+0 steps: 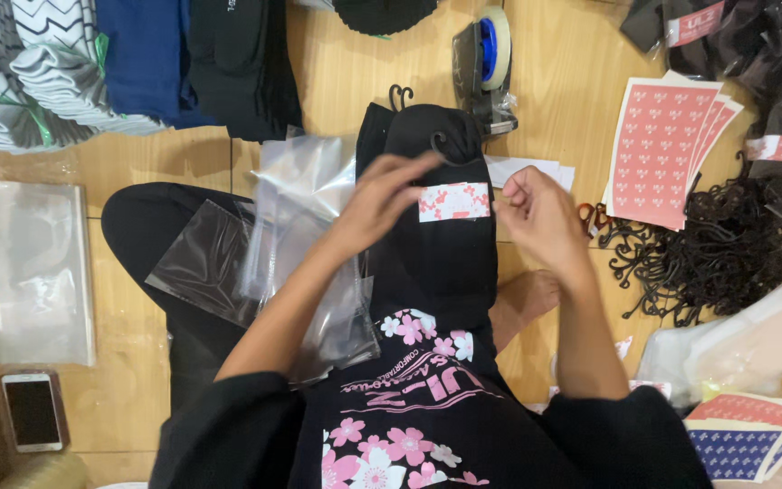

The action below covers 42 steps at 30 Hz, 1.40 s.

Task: The person labels pairs of black socks and places them into clear plastic bags by hand while sitting on the floor.

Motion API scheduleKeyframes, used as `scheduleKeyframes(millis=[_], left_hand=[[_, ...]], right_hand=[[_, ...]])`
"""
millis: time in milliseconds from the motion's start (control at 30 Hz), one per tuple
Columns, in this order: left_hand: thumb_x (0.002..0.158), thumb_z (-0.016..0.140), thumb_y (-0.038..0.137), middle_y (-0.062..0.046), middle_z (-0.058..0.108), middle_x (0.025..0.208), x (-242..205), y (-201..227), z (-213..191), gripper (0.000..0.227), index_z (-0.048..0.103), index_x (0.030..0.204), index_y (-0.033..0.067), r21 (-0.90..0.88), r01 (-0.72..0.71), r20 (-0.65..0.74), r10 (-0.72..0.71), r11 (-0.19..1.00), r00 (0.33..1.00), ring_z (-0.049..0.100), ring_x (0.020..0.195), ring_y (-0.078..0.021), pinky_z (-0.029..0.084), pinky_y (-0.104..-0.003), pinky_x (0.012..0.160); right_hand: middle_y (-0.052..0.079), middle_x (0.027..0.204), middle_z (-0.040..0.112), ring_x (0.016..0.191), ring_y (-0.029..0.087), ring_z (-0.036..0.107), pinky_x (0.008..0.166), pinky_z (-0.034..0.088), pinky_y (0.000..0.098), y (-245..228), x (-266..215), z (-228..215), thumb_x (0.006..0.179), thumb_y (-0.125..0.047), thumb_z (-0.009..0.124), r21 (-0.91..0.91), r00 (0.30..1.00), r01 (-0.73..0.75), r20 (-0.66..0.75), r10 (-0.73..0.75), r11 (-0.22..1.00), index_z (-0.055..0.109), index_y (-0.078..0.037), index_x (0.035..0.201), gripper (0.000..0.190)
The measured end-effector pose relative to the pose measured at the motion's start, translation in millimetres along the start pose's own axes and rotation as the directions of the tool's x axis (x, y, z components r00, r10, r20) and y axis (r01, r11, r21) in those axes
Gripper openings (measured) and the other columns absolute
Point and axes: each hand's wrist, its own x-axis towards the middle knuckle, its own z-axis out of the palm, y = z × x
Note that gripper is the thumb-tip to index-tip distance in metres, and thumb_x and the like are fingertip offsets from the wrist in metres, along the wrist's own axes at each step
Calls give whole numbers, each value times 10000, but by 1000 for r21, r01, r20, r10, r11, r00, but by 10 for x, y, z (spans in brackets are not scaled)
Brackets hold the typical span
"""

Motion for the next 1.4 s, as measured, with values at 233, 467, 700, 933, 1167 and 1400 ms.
scheduleKeyframes(millis=[233,467,700,933,1167,1400], left_hand=[[810,663,730,-135,612,1168,-1102,-816,-194,951,517,1496,88,870,443,-219,-634,216,741,575,1099,-336,489,-431,892],[1071,488,340,-167,666,1018,-982,-361,-565,314,708,1216,171,328,628,-242,-580,705,778,671,1005,-444,542,-536,863],[1004,444,583,28,466,943,-697,-197,-469,424,506,1132,184,-889,318,82,-570,328,817,514,874,-123,391,-238,731],[918,475,318,-85,636,1255,-280,-96,-312,518,422,1433,306,-959,147,27,-438,242,899,658,1127,-176,531,-332,967],[845,625,-246,-339,491,1508,-49,219,-238,988,238,1621,228,-963,-109,-221,-487,247,845,605,1301,-427,606,-398,1041],[897,695,-180,-287,568,1456,-16,-27,-206,869,344,1590,209,-949,-156,-282,-516,274,809,689,1203,-348,634,-362,994]], right_hand=[[167,1135,472,1017,508,651,824,551,615,-1005,-237,302,682,-602,893,10,1000,-26,7,26,1000,395,-107,1143,840],[123,1079,449,1056,368,637,934,516,463,-491,-135,3,880,-26,665,568,977,191,-186,-101,801,430,-12,1185,386],[94,1003,668,915,212,744,832,615,349,-472,-143,-138,867,-94,649,968,999,-11,2,36,252,567,-19,1240,389],[40,985,664,947,82,632,874,536,256,-585,-276,-262,912,-227,756,781,993,120,-110,-54,612,649,-67,1272,408],[219,1108,660,1084,271,615,995,503,454,-777,-664,-592,919,-98,688,601,947,322,-213,-242,731,324,-9,1574,755],[195,995,736,892,245,696,843,519,362,-962,-853,-655,885,-58,734,293,914,386,-254,-317,875,454,8,1521,697]])
